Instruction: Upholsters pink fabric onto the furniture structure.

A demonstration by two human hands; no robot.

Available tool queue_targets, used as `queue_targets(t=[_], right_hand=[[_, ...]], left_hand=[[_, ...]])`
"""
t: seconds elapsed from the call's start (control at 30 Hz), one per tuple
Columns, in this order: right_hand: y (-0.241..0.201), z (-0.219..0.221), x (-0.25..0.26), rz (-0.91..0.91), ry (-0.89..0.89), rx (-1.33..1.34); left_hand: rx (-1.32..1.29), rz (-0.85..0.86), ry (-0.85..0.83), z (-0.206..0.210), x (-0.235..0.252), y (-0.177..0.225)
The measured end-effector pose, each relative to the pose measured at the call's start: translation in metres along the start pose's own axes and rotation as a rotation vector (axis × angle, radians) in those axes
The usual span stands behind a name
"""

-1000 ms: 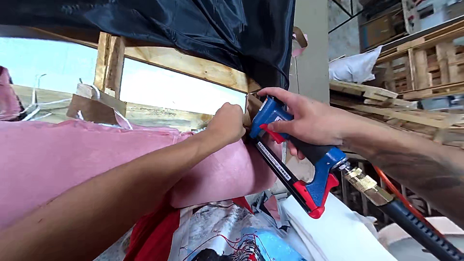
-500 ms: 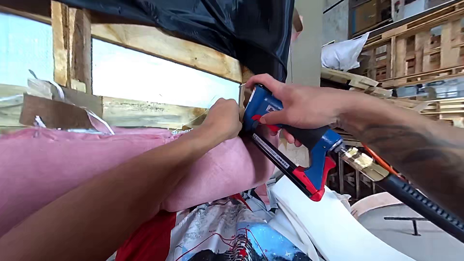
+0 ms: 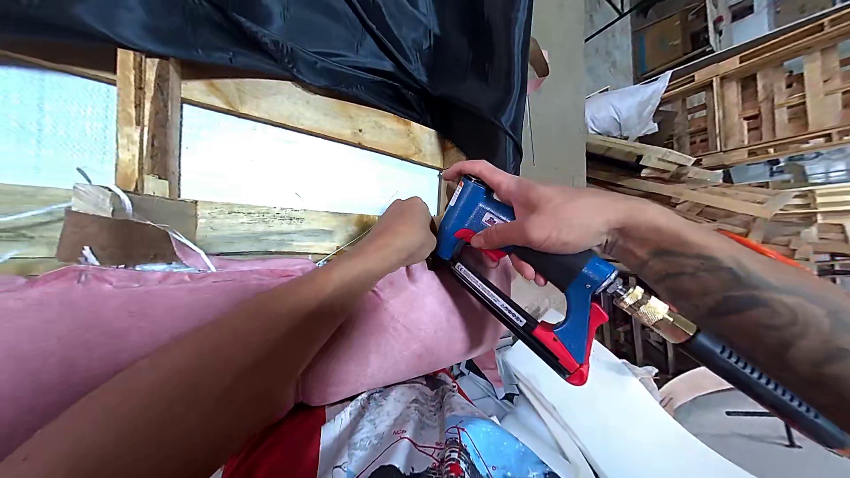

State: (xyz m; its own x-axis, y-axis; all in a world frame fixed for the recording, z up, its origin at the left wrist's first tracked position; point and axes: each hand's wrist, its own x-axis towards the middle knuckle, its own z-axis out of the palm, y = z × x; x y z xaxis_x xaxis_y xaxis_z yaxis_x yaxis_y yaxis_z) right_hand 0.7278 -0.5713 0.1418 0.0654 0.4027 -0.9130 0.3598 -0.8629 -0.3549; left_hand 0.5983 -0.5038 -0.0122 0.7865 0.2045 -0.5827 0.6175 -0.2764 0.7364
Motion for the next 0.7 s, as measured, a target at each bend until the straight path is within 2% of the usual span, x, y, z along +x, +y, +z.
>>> queue_targets(t=[0.1,0.17,0.23,0.27,0.37,0.5,0.63,0.7], right_hand=[[0.009,0.007,-0.028,-0.074,0.112,-0.043],[0.033,0.017,-0.07,-0.197,0.3,-0.089],[0.07,0.027,-0.106,-0.32,0.527,-0.097],[0.091,0.033,-0.118,-0.351,0.633,-0.059],[0.156,0.058,-0.13,-0.38,0.871,0.02],[0.221,0.08,-0.116,-0.446,0.995,-0.017],[0.253,0.09,-0.104,-0.494,1.046,0.038],[0.259,0.094,-0.102,-0.498,1.055,0.059]], left_hand=[[-0.013,0.187,0.178,0.002,-0.006,-0.004],[0.023,0.451,0.325,0.008,-0.016,-0.001],[0.13,0.682,0.34,0.022,-0.018,0.009],[0.21,0.735,0.333,0.031,-0.015,0.015],[0.393,0.697,0.387,0.049,-0.006,0.031],[0.625,0.507,0.5,0.059,-0.015,0.051],[0.714,0.503,0.446,0.071,-0.014,0.062],[0.678,0.566,0.476,0.064,-0.006,0.059]])
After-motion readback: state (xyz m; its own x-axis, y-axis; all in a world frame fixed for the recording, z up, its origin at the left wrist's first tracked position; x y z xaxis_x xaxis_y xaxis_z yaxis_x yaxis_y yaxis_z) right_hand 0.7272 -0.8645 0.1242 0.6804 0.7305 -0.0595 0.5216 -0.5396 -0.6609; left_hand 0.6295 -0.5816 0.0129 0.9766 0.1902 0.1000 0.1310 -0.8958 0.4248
